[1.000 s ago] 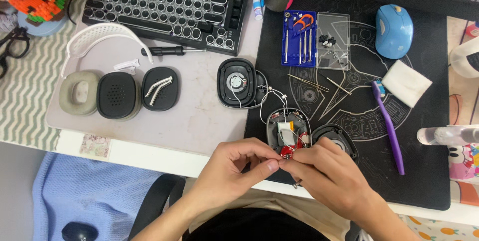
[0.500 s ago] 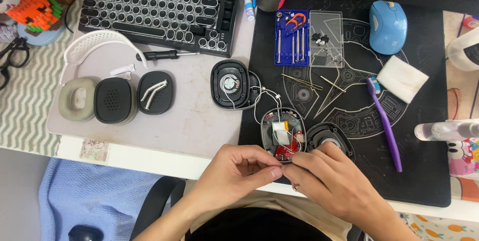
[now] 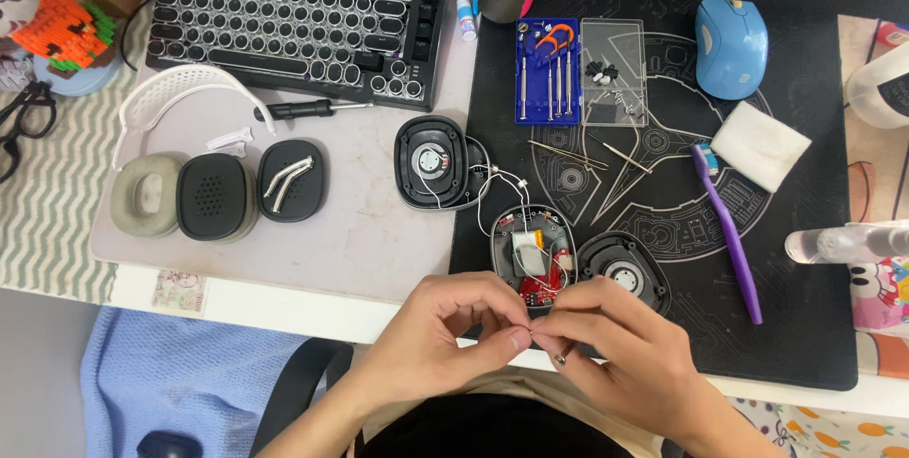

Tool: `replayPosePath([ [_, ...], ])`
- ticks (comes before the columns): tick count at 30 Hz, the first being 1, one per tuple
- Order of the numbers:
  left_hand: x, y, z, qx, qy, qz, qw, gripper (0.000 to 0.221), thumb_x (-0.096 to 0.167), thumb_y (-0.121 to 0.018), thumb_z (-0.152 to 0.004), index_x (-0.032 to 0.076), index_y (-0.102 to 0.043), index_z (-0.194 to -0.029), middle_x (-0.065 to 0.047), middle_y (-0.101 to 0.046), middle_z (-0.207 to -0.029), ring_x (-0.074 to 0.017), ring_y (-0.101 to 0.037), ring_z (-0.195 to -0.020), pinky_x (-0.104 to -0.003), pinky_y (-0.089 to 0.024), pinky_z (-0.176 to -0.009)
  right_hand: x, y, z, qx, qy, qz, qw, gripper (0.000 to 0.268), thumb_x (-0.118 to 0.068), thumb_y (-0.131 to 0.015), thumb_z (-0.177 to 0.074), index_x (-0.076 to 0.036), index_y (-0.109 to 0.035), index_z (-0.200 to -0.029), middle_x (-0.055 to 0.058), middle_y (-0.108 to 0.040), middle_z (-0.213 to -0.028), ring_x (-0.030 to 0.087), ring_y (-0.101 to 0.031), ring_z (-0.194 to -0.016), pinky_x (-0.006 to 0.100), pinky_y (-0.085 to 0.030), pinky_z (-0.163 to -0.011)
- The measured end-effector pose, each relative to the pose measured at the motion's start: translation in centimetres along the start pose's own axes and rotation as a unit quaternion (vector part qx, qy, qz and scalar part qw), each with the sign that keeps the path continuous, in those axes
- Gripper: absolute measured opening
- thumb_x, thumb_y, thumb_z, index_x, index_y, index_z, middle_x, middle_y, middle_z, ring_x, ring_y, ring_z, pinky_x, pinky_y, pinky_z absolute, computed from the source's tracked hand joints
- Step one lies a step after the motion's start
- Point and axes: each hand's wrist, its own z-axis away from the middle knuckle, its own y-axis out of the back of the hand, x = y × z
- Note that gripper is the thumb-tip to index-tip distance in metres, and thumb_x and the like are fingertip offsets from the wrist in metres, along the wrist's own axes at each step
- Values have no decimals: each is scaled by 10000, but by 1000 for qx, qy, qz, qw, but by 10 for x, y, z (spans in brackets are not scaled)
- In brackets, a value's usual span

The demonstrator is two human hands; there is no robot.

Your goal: The person manipulates small wires and electronic components inside a disassembled headphone ear cup using a thin metal tool and their fingers.

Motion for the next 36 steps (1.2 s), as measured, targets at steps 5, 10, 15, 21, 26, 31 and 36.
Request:
replayPosePath([
  [5,-5,-3,-6,67,-81,-65,992,56,34,-686,-959,89,-682,-953,-60,-692,-971,-94,-564,-741,-224,-437,-645,-8,11,-8,34,-127,-42,990,147,-146,-635,-923,-75,-744,-990,93,-689,-964,152,-674,-778,248,-536,-742],
  [10,-9,4,-15,108,-140,-181,967,43,86,-659,-978,125,-671,-990,-56,-672,-1033,-133,-617,-883,-248,-461,-722,-7,15,-11,77,-169,-47,981,385,-187,-419,-1034,-12,-760,-1007,174,-586,-1178,228,-606,-1058,318,-522,-927],
  [15,-22,11,-20,132,-187,-230,946,72,154,-607,-1020,134,-674,-1039,-74,-608,-1123,-219,-609,-1072,-348,-480,-1001,-6,5,-18,122,-152,-107,975,47,13,-611,-928,-6,-650,-910,157,-693,-890,199,-770,-788,220,-723,-646],
  [21,-20,13,-18,136,-177,-210,952,73,147,-613,-1021,132,-677,-1051,-77,-604,-1119,-210,-599,-1055,-335,-476,-972,-5,1,-19,130,-113,-66,983,121,-82,-572,-958,-25,-647,-881,124,-750,-858,206,-778,-835,276,-693,-791],
  [26,-23,15,-18,137,-181,-214,950,75,140,-619,-1018,135,-681,-1059,-82,-604,-1117,-212,-602,-1048,-336,-478,-962,-2,0,-20,123,-102,-66,985,115,-47,-566,-955,-24,-645,-874,130,-750,-858,206,-785,-814,276,-685,-791],
  [31,-30,16,-19,139,-194,-243,940,74,113,-643,-1007,146,-691,-1054,-74,-603,-1107,-211,-594,-1044,-337,-461,-947,-2,0,-22,112,-73,-40,990,79,-61,-589,-943,-39,-647,-892,103,-776,-859,204,-791,-871,278,-681,-830],
  [36,-31,17,-23,138,-250,-338,897,58,145,-673,-1013,177,-695,-1056,-51,-605,-1114,-216,-551,-967,-350,-422,-887,-5,7,-32,74,-70,-10,995,119,86,-636,-889,-16,-688,-857,94,-773,-860,189,-791,-827,231,-646,-795],
])
